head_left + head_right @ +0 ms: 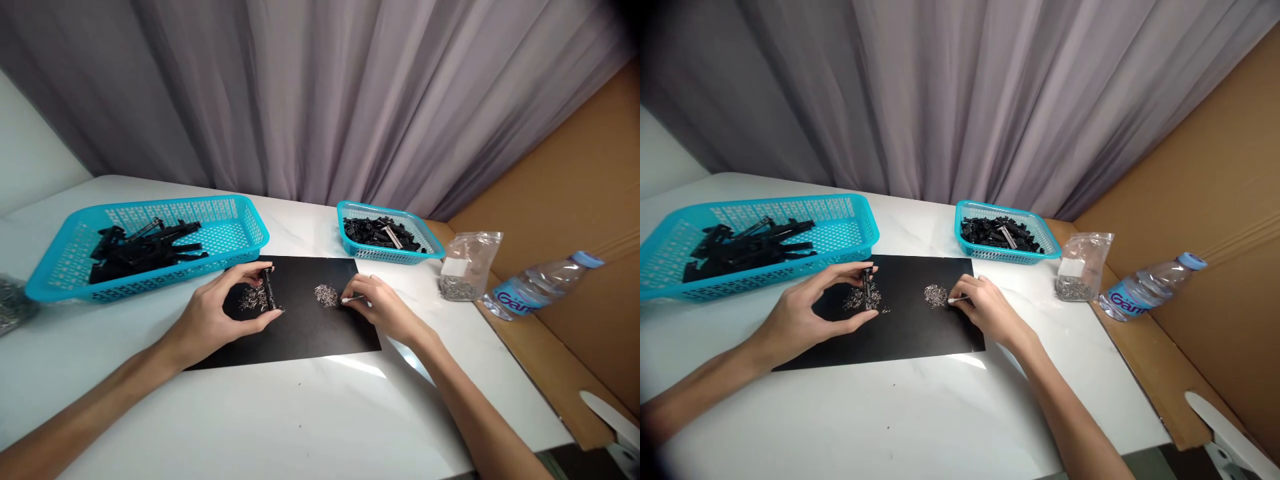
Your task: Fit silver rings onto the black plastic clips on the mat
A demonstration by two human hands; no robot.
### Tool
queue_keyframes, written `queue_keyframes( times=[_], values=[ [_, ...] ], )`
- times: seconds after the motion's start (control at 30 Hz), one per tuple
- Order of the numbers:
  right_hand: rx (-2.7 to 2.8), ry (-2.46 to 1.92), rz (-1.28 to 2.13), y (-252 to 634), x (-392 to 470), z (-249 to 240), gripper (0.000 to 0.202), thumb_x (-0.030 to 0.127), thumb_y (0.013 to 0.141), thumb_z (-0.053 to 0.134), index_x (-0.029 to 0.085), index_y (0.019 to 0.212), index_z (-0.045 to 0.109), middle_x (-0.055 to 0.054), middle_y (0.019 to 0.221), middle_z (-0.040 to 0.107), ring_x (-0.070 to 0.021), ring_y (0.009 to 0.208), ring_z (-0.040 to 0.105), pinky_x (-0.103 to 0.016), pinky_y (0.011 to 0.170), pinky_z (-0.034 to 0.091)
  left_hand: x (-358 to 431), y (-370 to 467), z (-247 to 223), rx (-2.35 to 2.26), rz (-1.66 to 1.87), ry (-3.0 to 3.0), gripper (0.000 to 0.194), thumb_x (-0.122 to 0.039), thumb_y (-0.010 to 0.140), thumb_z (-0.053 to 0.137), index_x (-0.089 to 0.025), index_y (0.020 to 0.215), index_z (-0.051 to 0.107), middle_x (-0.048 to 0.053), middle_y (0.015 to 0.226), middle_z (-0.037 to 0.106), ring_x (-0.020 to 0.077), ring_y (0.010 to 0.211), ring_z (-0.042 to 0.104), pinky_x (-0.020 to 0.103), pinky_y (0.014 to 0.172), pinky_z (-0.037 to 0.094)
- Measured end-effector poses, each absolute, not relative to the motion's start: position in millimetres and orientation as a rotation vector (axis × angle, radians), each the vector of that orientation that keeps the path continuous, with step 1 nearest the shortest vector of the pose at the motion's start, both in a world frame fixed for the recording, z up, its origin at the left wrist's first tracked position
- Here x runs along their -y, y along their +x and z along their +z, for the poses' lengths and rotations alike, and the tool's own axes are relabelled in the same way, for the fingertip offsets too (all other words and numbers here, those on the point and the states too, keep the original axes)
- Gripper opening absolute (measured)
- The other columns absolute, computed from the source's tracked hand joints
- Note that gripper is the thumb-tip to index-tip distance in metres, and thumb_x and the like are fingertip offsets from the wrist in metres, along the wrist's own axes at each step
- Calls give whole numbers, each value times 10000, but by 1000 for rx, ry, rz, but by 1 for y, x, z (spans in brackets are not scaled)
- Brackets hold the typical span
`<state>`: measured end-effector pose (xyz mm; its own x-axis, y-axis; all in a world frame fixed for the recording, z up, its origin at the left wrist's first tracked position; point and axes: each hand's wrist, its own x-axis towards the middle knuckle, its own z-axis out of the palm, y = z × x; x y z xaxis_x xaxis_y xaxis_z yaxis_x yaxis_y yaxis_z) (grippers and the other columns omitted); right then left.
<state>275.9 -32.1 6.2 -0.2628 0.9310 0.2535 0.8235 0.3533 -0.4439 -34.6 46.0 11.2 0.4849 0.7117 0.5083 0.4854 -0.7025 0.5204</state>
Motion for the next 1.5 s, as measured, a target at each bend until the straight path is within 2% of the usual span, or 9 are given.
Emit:
queue_keyframes(
  times=[0.13, 0.27, 0.47, 0.67, 0.8, 1.0, 1.17, 1.3, 1.5],
  values=[
    [2003, -1531, 373, 277, 33, 9, 58, 224, 1015, 557, 223, 992, 610, -28, 924, 678, -185, 798, 584, -315, 725, 465, -46, -35, 11, -993, 1032, 2439, 633, -472, 784, 792, -262, 1342, 576, 60, 1203, 703, 256, 1002, 713, 448, 995, 566],
    [1879, -1455, 558, 274, 35, 10, 109, 300, 985, 616, 215, 928, 652, -7, 825, 655, -150, 672, 537, -278, 614, 422, -41, -31, 9, -835, 937, 2374, 642, -377, 791, 799, -268, 1370, 542, 62, 1282, 677, 236, 1070, 707, 415, 1029, 578],
    [1761, -1345, 735, 255, 37, 9, 174, 362, 940, 684, 213, 907, 768, -44, 911, 728, -165, 736, 590, -282, 596, 405, -27, -18, -2, -711, 858, 2241, 709, -290, 752, 824, -241, 1379, 497, 71, 1297, 671, 219, 1112, 706, 389, 1050, 583],
    [1549, -1308, 867, 230, 42, 10, 144, 333, 897, 732, 223, 989, 722, -25, 953, 735, -155, 741, 625, -266, 627, 469, -16, -10, -1, -732, 806, 2212, 690, -259, 728, 821, -236, 1358, 540, 65, 1250, 690, 240, 1126, 697, 411, 1030, 588],
    [1596, -1336, 725, 224, 44, 10, 60, 283, 934, 693, 229, 931, 719, -22, 934, 743, -176, 785, 645, -298, 705, 490, -13, -7, 3, -694, 836, 2204, 690, -250, 726, 818, -216, 1362, 551, 73, 1229, 702, 246, 1103, 702, 425, 1025, 584],
    [1787, -1231, 340, 220, 47, 16, 225, 158, 1013, 544, 261, 1038, 743, -40, 996, 724, -183, 841, 639, -326, 691, 447, -11, -7, 3, -617, 858, 2181, 689, -271, 723, 849, -206, 1345, 561, 66, 1215, 712, 229, 1071, 718, 383, 990, 603],
    [1710, -1210, 424, 214, 51, 19, 206, 162, 990, 592, 266, 1077, 747, -33, 1008, 752, -179, 826, 663, -332, 711, 485, -10, -6, 5, -592, 875, 2146, 678, -262, 707, 865, -198, 1314, 572, 54, 1159, 729, 209, 1028, 725, 349, 972, 610],
    [1563, -1247, 535, 212, 51, 20, 84, 208, 950, 668, 253, 973, 735, -23, 980, 767, -191, 851, 689, -335, 747, 516, -8, -5, 5, -596, 897, 2129, 688, -240, 687, 869, -200, 1308, 575, 53, 1130, 733, 207, 999, 725, 349, 956, 614],
    [1641, -1208, 462, 211, 51, 23, 96, 209, 945, 664, 253, 892, 731, -34, 952, 713, -194, 830, 648, -313, 607, 426, -5, -5, 2, -601, 983, 2193, 696, -253, 682, 879, -209, 1305, 571, 46, 1097, 729, 209, 950, 721, 357, 900, 612]
  ],
)
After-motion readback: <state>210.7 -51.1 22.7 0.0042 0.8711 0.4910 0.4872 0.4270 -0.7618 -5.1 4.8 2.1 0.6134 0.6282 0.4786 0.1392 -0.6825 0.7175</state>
